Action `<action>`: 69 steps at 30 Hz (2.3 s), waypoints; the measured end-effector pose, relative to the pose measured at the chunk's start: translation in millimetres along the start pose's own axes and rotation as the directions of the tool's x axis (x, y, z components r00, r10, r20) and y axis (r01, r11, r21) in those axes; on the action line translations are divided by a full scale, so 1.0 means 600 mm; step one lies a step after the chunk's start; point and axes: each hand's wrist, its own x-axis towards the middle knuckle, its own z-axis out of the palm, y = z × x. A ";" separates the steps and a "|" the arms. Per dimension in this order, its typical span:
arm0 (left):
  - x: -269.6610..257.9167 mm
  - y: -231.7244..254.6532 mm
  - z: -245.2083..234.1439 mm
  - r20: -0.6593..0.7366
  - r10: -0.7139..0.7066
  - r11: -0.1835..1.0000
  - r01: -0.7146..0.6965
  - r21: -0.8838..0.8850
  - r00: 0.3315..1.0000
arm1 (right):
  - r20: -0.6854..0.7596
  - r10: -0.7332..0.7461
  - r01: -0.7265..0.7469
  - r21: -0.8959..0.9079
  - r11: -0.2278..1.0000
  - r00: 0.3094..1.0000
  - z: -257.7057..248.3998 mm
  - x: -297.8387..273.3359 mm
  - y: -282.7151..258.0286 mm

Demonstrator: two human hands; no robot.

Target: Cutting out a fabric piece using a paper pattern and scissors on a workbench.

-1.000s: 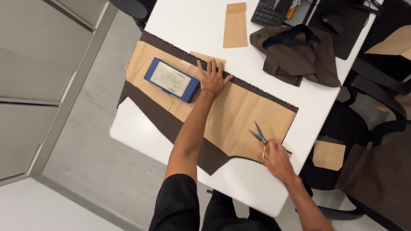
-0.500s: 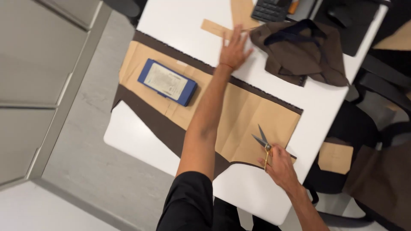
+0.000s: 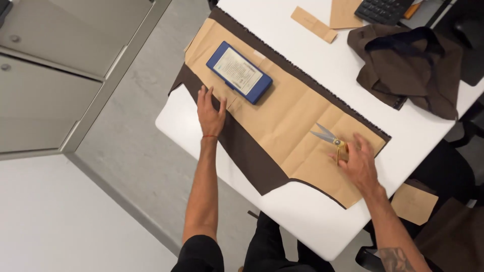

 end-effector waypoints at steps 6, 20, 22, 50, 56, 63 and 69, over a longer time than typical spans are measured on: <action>-0.047 -0.038 0.010 0.256 -0.092 0.961 0.018 0.276 0.962 | 0.110 -0.032 0.039 -0.066 0.997 0.993 -0.025 0.014 -0.032; -0.070 0.022 0.005 0.420 -0.096 0.885 -0.116 0.452 0.902 | 0.009 -0.049 0.050 -0.070 0.996 0.999 -0.008 -0.132 -0.029; -0.066 0.056 -0.013 0.437 -0.102 0.876 -0.127 0.465 0.894 | 0.002 -0.026 0.026 -0.071 0.997 1.000 -0.008 -0.166 -0.035; 0.205 0.012 0.217 0.588 0.127 0.861 -0.383 0.334 0.799 | -0.036 0.220 -0.223 -0.087 0.971 0.975 0.017 -0.282 -0.131; 0.282 0.001 0.262 0.640 0.169 0.825 -0.463 0.324 0.749 | 0.079 0.302 -0.291 -0.128 0.948 0.950 0.053 -0.274 -0.157; 0.372 0.007 0.291 0.679 0.207 0.802 -0.520 0.293 0.704 | 0.095 0.381 -0.377 -0.054 0.925 0.920 0.057 -0.210 -0.217; 0.444 0.016 0.337 0.699 0.277 0.760 -0.596 0.261 0.659 | 0.159 0.460 -0.458 -0.056 0.887 0.873 0.055 -0.150 -0.263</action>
